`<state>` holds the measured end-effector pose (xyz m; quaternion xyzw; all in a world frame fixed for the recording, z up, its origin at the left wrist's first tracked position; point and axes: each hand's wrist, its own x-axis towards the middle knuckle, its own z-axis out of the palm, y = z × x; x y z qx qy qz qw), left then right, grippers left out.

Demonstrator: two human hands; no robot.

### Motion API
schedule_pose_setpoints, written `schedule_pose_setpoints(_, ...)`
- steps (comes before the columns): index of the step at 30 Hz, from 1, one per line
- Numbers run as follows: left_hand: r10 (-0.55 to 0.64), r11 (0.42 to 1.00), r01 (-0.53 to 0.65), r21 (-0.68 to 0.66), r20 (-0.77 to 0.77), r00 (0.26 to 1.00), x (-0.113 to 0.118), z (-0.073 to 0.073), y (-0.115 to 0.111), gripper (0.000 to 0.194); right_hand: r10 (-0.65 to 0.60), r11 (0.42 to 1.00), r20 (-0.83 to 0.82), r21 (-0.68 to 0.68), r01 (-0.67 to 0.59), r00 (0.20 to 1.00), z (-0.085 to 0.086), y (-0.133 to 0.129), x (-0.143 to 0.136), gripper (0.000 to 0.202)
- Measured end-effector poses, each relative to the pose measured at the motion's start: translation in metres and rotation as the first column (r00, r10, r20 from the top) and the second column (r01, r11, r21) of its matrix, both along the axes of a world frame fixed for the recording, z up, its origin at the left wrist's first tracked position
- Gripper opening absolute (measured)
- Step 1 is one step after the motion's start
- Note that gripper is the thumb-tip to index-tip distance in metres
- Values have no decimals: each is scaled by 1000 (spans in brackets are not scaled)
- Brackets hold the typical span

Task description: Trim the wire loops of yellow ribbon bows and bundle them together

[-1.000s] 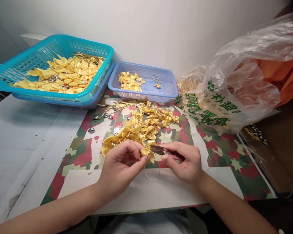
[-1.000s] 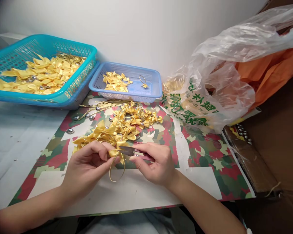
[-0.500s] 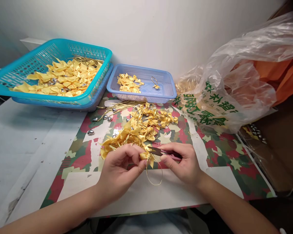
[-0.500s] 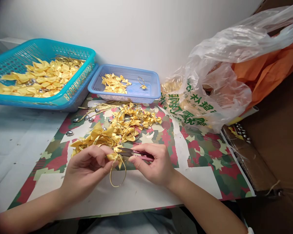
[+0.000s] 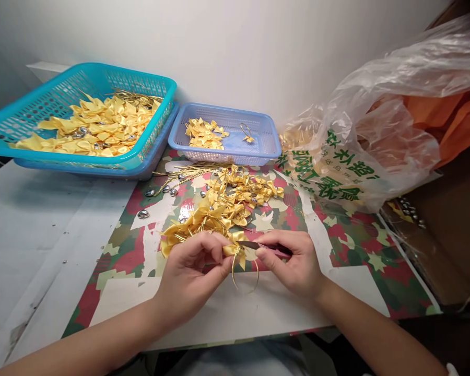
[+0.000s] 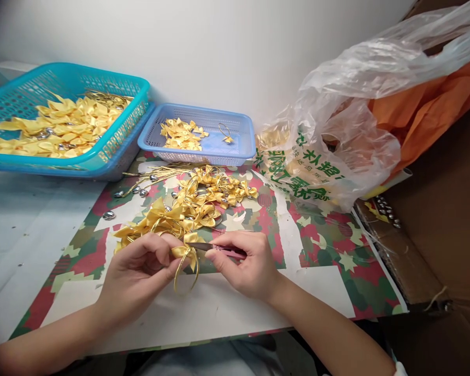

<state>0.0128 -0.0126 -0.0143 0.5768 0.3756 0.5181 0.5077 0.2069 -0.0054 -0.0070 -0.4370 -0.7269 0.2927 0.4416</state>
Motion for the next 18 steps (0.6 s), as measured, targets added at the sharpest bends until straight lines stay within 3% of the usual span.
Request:
schedule_pose_setpoints(7,49,997,-48,-65,16,999,0,1,1,22,-72,987,-175,-155,44,982,-3,3,7,30)
schedule_pose_setpoints(10,39,994,-38,-99,13,999,0,0,1,18,-20,997,-207,-83,3,978,-4,2,4,33)
schedule_pose_setpoints(14,-65,987,67,-146,22,998,1,-3,-2,13,120,991,-198,75,-107,973,-8,-2,-5,15)
schedule_pose_setpoints(18,-180,939,212,-271,138,974,1,-2,-2,13,-17,1000,-220,9,19,975,-7,-1,-2,20)
